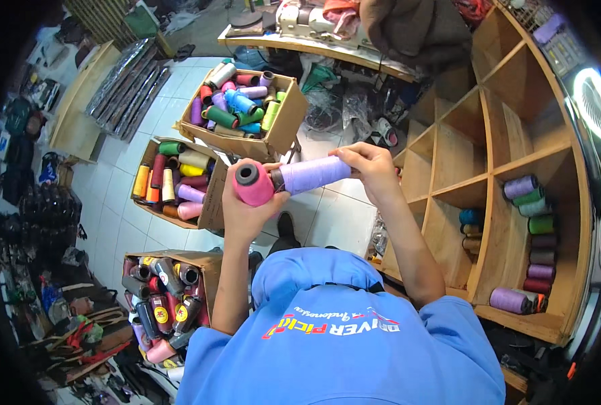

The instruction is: The person organizes several thread spools by taking them from cardboard boxes and placing them onto a wooden shelving unit.

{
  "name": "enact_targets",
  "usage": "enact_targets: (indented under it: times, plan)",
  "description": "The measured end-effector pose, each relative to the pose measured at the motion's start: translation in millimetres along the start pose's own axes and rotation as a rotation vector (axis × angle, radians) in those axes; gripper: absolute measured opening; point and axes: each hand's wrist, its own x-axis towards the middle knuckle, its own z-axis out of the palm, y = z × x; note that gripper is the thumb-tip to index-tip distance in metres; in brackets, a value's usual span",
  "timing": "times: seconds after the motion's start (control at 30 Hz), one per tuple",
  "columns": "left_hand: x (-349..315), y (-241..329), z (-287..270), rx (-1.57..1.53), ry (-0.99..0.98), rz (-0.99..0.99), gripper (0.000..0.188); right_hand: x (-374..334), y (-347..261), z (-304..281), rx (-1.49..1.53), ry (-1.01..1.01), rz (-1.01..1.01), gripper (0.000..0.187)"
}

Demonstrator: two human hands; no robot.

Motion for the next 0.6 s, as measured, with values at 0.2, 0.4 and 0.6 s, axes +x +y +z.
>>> enact_targets:
  times: [0.2, 0.4, 0.6]
  plan:
    - [-8, 8, 5, 0.152, -0.063, 0.14, 0.06, 2, 0, -5, 0.093, 0.082, 0.116, 0.021]
    - [-6, -3, 2, 0.006, -0.059, 0.05, 0.064, -14, -6, -7, 0.122, 0.152, -0.034, 0.025]
    - [-6, -14, 2, -0.184, 0.005, -0.11, 0.063, -29, -12, -4, 0.257, -0.044, -0.072, 0.032]
